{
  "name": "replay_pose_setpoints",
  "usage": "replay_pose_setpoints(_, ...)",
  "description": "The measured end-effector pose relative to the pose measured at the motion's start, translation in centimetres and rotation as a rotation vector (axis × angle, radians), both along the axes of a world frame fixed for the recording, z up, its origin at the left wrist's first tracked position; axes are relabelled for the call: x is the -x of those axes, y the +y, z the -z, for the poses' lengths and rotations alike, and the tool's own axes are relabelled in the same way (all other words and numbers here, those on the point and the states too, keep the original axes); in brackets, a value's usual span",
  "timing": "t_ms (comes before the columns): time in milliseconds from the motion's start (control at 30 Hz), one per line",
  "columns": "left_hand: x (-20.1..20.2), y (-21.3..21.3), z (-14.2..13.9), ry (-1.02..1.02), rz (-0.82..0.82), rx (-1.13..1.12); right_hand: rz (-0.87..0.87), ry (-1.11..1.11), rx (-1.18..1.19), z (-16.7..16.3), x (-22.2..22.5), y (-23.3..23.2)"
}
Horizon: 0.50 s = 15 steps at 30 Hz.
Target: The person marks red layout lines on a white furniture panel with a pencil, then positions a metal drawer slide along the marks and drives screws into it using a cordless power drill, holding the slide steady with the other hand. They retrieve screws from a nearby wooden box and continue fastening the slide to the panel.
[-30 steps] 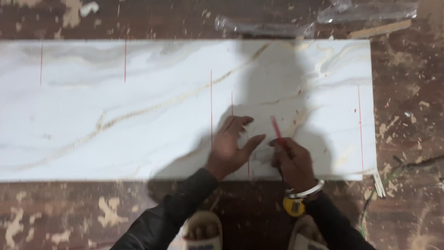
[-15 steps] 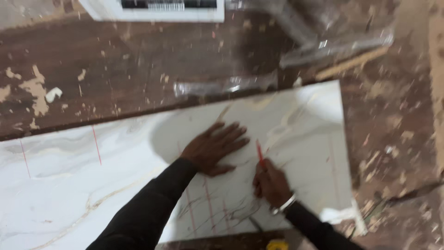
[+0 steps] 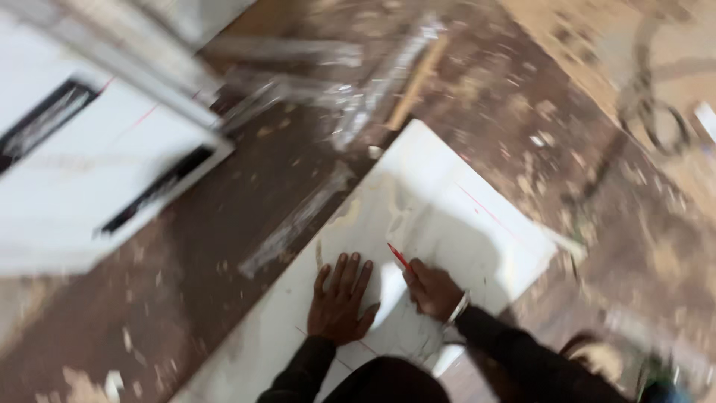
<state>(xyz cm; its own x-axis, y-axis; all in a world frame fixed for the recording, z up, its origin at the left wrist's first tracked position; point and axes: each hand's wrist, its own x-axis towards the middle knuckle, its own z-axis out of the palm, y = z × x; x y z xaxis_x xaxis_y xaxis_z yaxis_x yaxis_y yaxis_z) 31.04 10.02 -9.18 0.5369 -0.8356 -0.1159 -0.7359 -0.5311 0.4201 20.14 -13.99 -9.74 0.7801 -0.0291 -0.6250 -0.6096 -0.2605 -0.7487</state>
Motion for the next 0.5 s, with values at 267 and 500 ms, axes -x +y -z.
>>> replay_pose_setpoints(267, -2.5, 0.4, 0.2, -0.199, 0.089, 0.159, 0.035, -0.190, 0.618, -7.6, 4.9, -1.2)
replay_pose_setpoints(500, -3.5, 0.0, -0.7, -0.295, 0.128, 0.179, -0.060, 0.233, 1.073, -27.7, 13.2, -2.1)
